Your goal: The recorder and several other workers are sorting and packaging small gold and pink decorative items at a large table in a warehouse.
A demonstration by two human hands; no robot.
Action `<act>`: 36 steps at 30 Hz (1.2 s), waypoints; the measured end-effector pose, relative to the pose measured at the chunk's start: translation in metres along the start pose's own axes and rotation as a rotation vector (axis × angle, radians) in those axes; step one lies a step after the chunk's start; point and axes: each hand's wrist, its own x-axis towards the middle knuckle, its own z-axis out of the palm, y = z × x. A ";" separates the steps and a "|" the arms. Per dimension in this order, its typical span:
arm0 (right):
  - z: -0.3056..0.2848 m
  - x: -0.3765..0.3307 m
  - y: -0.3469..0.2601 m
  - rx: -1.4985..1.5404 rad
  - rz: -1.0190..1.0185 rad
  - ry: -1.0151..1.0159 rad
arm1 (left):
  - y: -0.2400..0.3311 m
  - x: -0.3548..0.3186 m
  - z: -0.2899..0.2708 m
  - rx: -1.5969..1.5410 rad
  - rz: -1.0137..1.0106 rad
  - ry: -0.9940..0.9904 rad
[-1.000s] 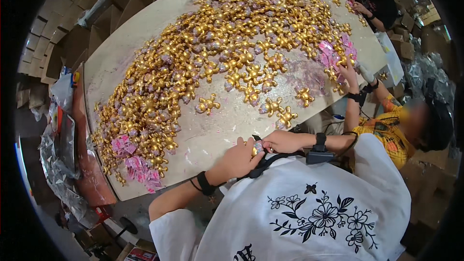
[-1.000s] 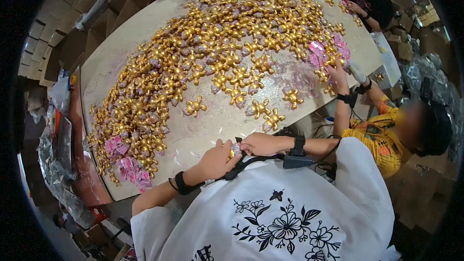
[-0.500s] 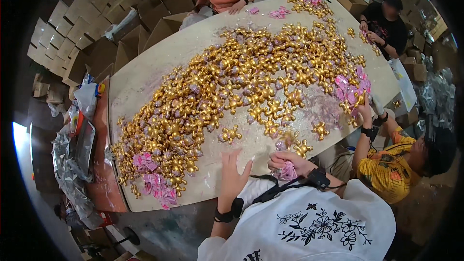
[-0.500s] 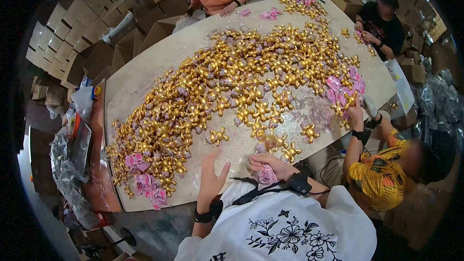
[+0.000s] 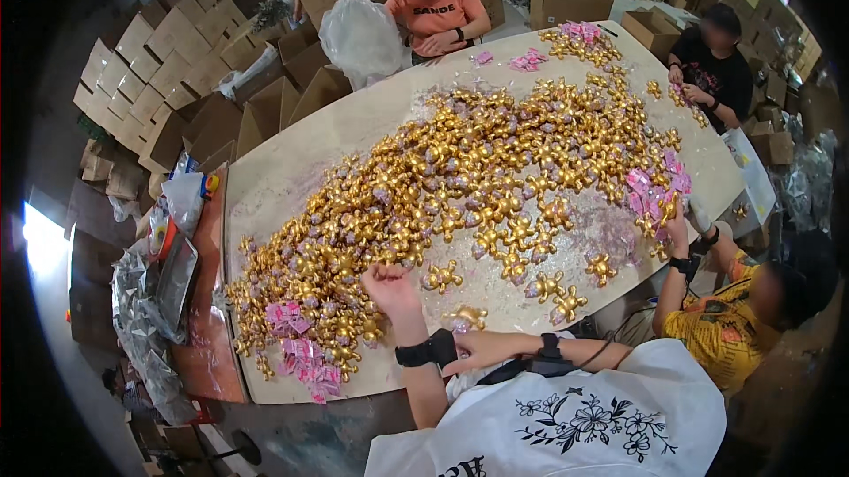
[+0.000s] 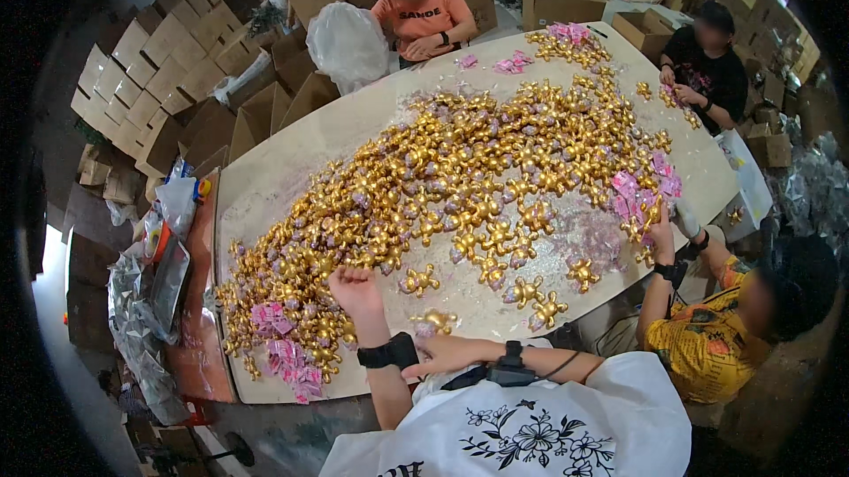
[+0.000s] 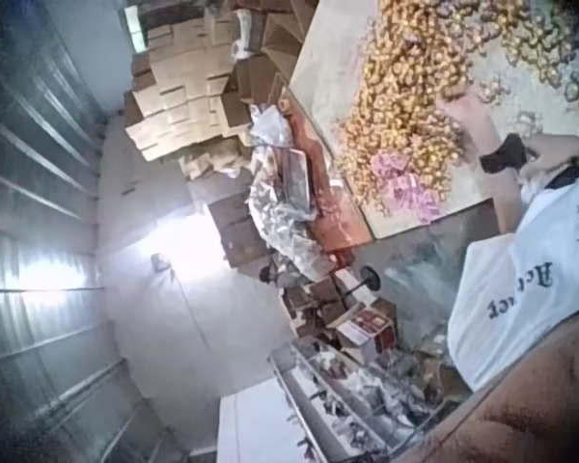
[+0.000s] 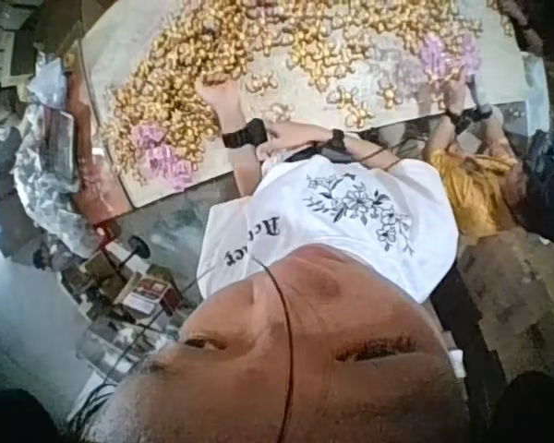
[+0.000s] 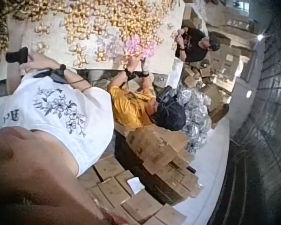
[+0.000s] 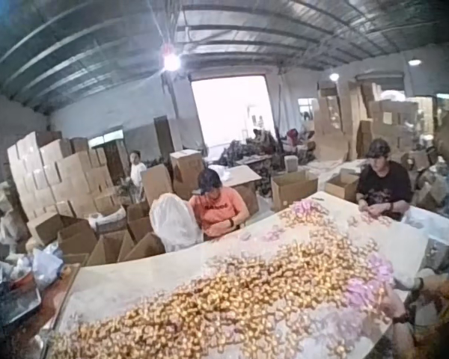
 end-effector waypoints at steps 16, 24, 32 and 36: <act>0.028 0.058 0.036 0.758 0.492 0.374 | -0.051 0.087 -0.157 2.233 0.869 -0.599; 0.054 0.080 0.036 0.905 0.513 0.301 | 0.011 0.180 -0.287 1.614 0.194 0.113; 0.021 0.064 0.123 1.012 0.707 0.166 | -0.111 0.102 -0.191 2.164 0.495 -0.649; 0.022 0.045 0.108 1.141 0.715 0.003 | -0.098 0.078 -0.175 2.447 0.374 -0.897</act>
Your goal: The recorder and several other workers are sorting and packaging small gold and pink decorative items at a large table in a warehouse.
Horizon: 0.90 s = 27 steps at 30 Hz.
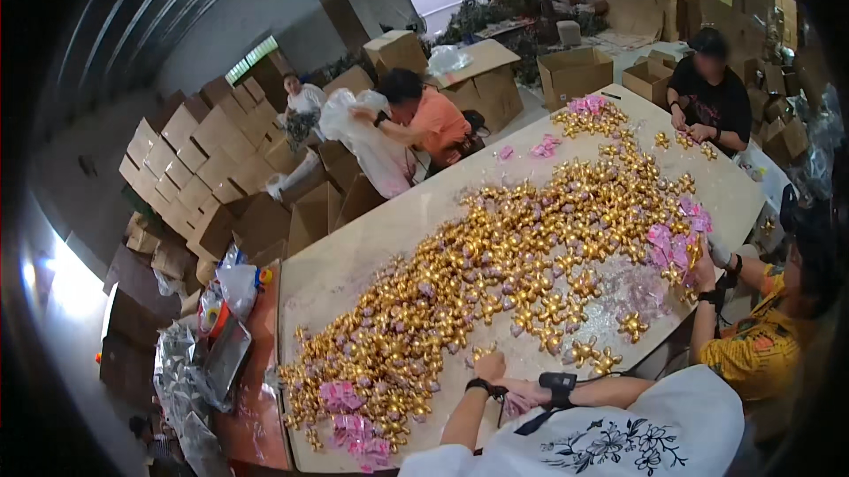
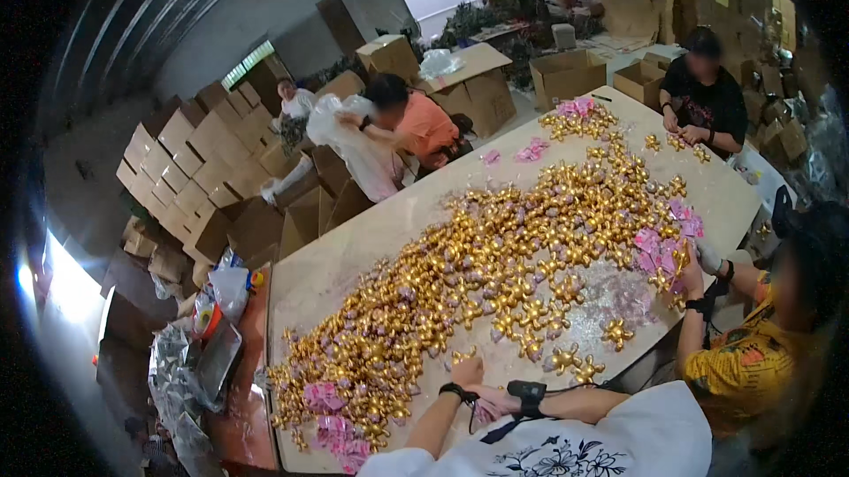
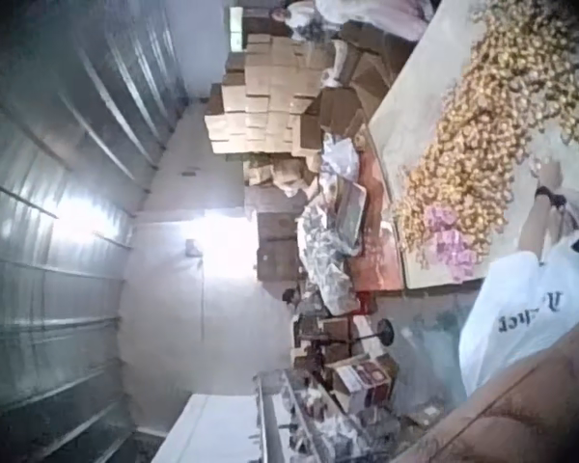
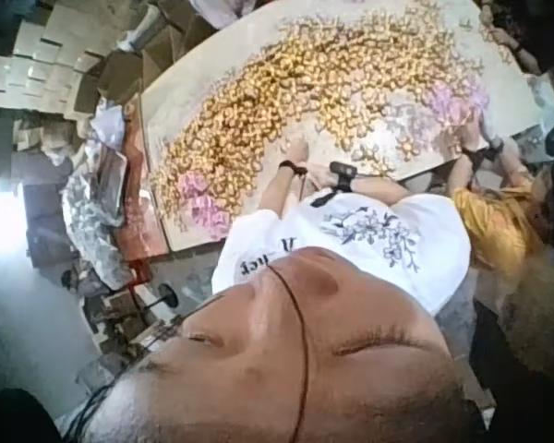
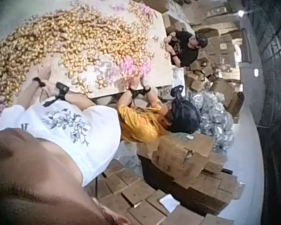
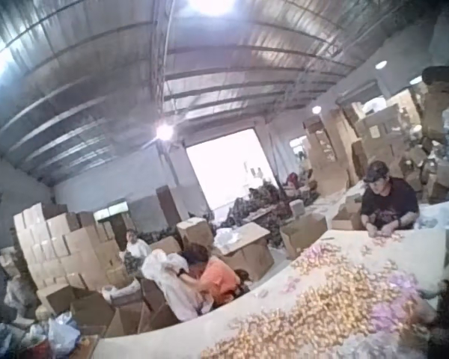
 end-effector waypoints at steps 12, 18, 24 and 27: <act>0.016 -0.078 -0.034 -0.631 -0.451 -0.485 | 0.033 -0.020 -0.130 -1.510 -0.439 0.012; -0.027 -0.075 -0.051 -0.210 -0.782 -0.394 | 0.063 -0.066 -0.154 -1.001 0.047 -0.174; -0.012 -0.090 -0.058 -0.055 -0.924 -0.101 | 0.082 -0.083 -0.174 -1.000 0.097 -0.184; -0.008 -0.094 -0.060 -0.286 -1.003 0.047 | 0.085 -0.090 -0.187 -0.753 0.105 -0.075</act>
